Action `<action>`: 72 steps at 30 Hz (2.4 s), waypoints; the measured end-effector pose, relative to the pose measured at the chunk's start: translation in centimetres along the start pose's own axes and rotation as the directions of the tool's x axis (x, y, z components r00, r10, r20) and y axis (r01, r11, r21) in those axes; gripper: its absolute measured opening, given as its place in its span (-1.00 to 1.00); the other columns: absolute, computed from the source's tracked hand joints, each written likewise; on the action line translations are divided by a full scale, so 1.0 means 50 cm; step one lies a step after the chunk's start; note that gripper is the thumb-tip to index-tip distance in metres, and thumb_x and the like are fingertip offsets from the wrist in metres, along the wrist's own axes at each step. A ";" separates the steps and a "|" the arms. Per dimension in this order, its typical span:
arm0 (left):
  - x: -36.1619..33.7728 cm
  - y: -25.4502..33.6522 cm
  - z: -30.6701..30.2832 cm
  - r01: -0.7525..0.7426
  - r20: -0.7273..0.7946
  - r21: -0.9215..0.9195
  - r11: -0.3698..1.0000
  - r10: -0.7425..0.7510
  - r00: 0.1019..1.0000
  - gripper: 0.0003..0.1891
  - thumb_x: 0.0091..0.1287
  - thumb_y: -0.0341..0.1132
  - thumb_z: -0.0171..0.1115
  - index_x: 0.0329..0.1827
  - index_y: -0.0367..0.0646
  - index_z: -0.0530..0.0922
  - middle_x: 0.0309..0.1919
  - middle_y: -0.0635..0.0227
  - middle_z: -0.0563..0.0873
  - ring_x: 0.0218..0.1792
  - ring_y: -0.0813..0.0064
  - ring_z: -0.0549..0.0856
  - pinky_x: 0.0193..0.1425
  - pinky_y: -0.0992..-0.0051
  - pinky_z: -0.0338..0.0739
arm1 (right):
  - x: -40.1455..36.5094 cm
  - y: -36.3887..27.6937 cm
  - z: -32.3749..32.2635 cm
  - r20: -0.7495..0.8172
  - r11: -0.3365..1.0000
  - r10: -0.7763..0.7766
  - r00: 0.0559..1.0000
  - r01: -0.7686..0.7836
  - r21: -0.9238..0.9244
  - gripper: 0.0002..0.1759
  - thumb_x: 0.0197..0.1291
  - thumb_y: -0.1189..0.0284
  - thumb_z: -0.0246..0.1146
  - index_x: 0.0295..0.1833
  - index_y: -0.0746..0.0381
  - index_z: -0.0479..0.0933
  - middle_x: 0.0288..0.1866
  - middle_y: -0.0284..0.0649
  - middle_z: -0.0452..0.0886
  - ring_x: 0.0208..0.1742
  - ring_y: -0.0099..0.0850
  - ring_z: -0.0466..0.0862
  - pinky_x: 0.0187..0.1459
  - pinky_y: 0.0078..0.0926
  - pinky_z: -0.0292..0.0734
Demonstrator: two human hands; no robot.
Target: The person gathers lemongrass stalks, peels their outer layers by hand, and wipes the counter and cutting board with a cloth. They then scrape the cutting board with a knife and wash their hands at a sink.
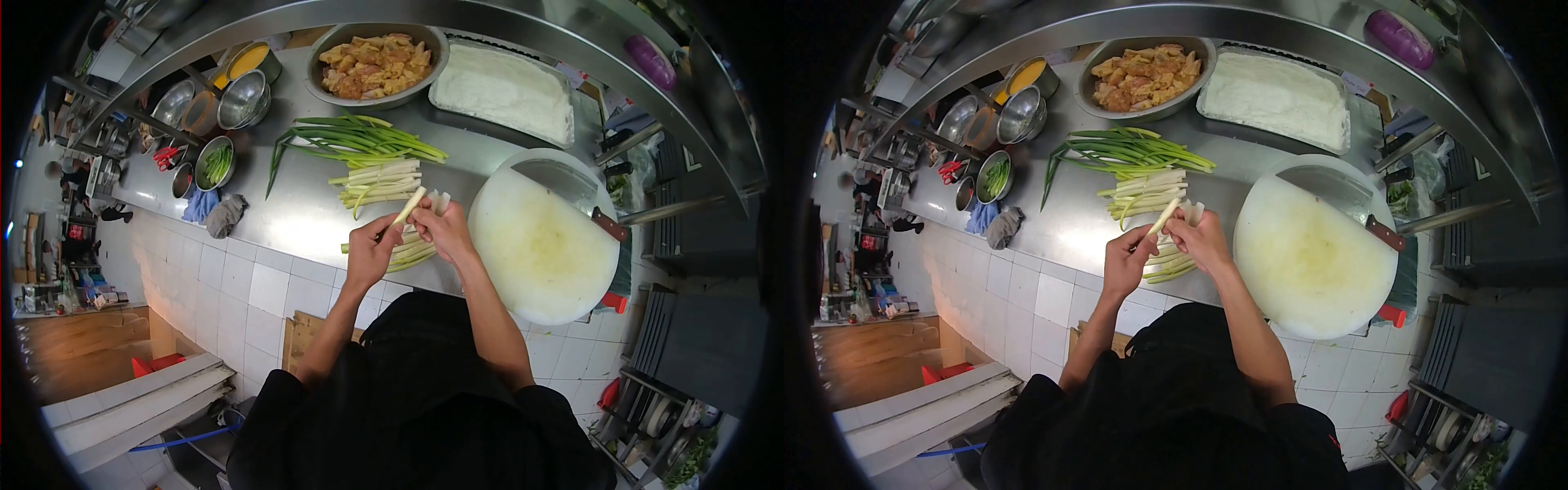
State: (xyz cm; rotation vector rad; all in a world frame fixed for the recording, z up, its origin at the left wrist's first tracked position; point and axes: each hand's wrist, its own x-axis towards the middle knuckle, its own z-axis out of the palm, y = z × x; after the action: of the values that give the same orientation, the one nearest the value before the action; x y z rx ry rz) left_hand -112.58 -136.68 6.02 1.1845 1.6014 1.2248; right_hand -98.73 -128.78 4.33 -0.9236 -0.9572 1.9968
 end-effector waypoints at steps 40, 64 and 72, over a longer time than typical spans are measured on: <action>0.150 -0.105 -0.066 -0.312 0.298 0.710 0.631 0.131 0.945 -0.80 0.16 -0.43 0.21 -0.14 -0.15 0.64 -0.15 0.20 0.66 -0.05 0.14 0.57 0.00 0.25 0.50 | -0.531 -0.218 -0.902 -0.811 0.759 -0.582 0.052 -0.322 -0.565 -0.74 0.22 0.36 0.18 -0.16 0.34 0.60 -0.32 -0.19 0.67 -0.26 -0.45 0.68 -0.16 -0.43 0.57; 0.099 0.050 -0.039 0.185 0.288 -0.291 0.938 -0.099 0.952 -0.81 0.34 -0.44 0.16 -0.07 -0.34 0.59 -0.39 0.35 0.67 -0.44 0.64 0.57 -0.31 0.62 0.48 | -0.079 -0.061 0.011 -0.087 0.874 -0.401 0.912 0.352 -0.336 -0.74 0.22 0.51 0.24 0.03 0.29 0.54 -0.24 -0.32 0.64 -0.34 -0.65 0.55 -0.32 -0.66 0.47; 0.010 -0.050 -0.034 -0.283 0.190 0.419 0.863 0.221 0.957 -0.82 0.19 -0.43 0.31 -0.16 -0.26 0.65 -0.37 0.23 0.71 -0.36 0.26 0.65 -0.20 0.38 0.54 | -0.093 0.001 -0.038 -0.233 0.948 -0.196 0.952 0.124 -0.292 -0.86 0.25 0.47 0.23 -0.15 0.32 0.55 -0.35 -0.37 0.60 -0.49 -0.69 0.44 -0.45 -0.69 0.37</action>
State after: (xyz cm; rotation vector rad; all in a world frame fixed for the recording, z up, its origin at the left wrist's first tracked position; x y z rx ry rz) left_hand -114.85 -136.85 3.94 1.7768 1.7119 0.9274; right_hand -94.94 -132.07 4.77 -1.1845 -1.1363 1.5830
